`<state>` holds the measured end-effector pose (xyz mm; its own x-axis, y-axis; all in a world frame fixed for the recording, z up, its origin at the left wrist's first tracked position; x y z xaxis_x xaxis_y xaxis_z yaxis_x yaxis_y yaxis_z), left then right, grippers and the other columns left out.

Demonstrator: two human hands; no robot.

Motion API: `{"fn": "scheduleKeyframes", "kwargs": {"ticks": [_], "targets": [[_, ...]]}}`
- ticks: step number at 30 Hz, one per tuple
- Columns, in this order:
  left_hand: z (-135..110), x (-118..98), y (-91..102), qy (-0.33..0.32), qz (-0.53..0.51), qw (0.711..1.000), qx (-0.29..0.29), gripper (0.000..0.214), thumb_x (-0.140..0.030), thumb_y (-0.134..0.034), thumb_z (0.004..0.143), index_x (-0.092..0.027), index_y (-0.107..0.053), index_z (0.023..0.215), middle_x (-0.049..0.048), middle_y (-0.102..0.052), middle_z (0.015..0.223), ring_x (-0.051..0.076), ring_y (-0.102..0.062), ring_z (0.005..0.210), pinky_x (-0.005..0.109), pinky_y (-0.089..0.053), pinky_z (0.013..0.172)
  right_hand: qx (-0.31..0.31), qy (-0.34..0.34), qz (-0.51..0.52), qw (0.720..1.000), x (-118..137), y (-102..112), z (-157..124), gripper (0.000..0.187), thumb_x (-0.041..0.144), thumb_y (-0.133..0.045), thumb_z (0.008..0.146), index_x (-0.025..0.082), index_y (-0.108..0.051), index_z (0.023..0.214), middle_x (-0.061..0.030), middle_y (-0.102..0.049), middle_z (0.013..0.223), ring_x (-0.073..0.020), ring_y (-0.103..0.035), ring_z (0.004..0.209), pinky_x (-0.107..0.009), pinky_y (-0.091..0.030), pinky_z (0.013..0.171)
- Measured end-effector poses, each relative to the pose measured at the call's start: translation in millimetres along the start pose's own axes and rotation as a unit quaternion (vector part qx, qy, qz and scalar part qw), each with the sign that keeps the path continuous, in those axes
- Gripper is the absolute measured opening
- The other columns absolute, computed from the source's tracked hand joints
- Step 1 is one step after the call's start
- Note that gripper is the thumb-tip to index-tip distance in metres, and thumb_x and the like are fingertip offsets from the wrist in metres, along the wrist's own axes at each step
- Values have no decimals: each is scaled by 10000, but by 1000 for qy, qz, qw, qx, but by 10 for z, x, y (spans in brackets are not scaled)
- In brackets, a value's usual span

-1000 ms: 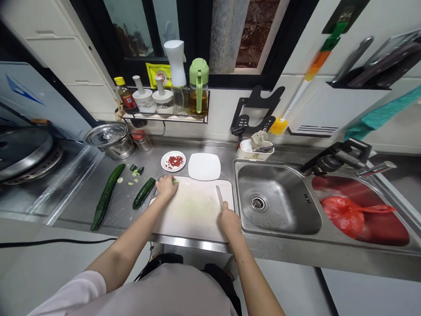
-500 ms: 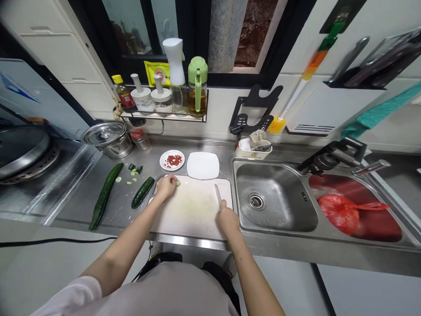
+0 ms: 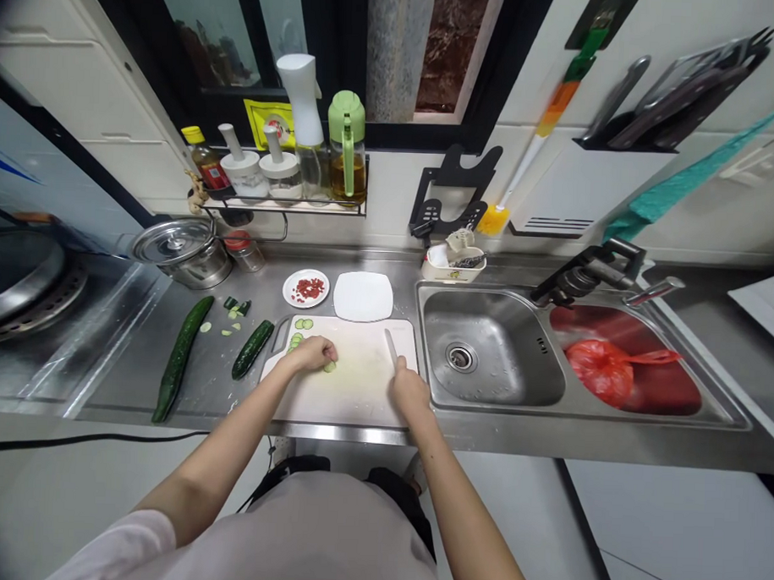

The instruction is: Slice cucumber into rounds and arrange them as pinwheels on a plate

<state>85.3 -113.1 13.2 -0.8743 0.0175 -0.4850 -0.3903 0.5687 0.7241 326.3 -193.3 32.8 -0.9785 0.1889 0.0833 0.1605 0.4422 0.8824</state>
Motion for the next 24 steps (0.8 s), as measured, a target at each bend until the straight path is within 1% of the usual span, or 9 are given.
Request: {"fn": "scheduleKeyframes", "kwargs": {"ticks": [3, 6, 10, 13, 17, 21, 24], "targets": [[-23, -70, -40, -20, 43, 999, -10, 241, -113, -593, 724, -257, -726, 864, -13, -748, 930, 177, -669, 898, 276, -442, 864, 5, 2, 1, 1000, 2, 0, -1, 400, 164, -359, 904, 134, -399, 1301, -167, -670, 996, -260, -660, 965, -321, -419, 765], [-52, -96, -51, -28, 69, 997, -35, 257, -130, -546, 777, -250, -713, 932, 28, -738, 999, 210, -652, 979, 320, -422, 917, 11, 5, -2, 1000, 7, 7, 3, 404, 162, -359, 903, 134, -394, 1305, -164, -669, 1000, -256, -660, 965, -316, -415, 765], [-105, -50, -22, 0, 70, 994, -84, 234, -174, -521, 827, -242, -692, 972, 49, -729, 1046, 227, -625, 1051, 344, -397, 925, 10, 8, -15, 1000, 6, 44, -8, 389, 162, -363, 905, 137, -398, 1291, -169, -670, 1002, -257, -663, 964, -308, -409, 740], [-139, 10, -15, 27, 59, 994, -93, 186, -197, -555, 820, -237, -680, 951, 40, -731, 1022, 227, -629, 1031, 342, -388, 896, 5, 19, -27, 999, 30, 77, -75, 376, 156, -357, 903, 141, -405, 1276, -160, -676, 987, -252, -668, 940, -300, -405, 723], [-144, 56, -49, 32, 52, 994, -89, 122, -237, -624, 797, -231, -667, 911, 28, -731, 958, 235, -624, 1015, 350, -362, 889, 14, 69, -44, 997, 164, 55, -276, 356, 154, -344, 902, 149, -427, 1248, -139, -687, 943, -250, -672, 904, -293, -398, 699], [-114, 88, -94, 39, 51, 994, -93, 116, -248, -649, 791, -228, -657, 904, 29, -724, 964, 236, -608, 1030, 348, -346, 878, 36, 156, -55, 986, 370, -57, -495, 353, 155, -347, 899, 160, -448, 1237, -118, -697, 934, -234, -674, 878, -281, -400, 692], [-96, 114, -118, 43, 45, 994, -95, 117, -252, -649, 789, -232, -658, 905, 22, -721, 962, 227, -603, 1030, 343, -339, 878, 46, 190, -70, 978, 481, -140, -583, 371, 137, -351, 900, 163, -444, 1258, -117, -702, 944, -232, -676, 893, -277, -411, 697]]}}
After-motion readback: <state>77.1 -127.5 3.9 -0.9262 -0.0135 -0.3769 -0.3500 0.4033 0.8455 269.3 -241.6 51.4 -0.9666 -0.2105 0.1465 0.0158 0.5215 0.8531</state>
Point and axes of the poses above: each hand's wrist, its own z-axis towards the middle knuckle, its own y-axis out of the back of the hand, x = y × z, the point moved 2 cm from there along z, towards the middle knuckle
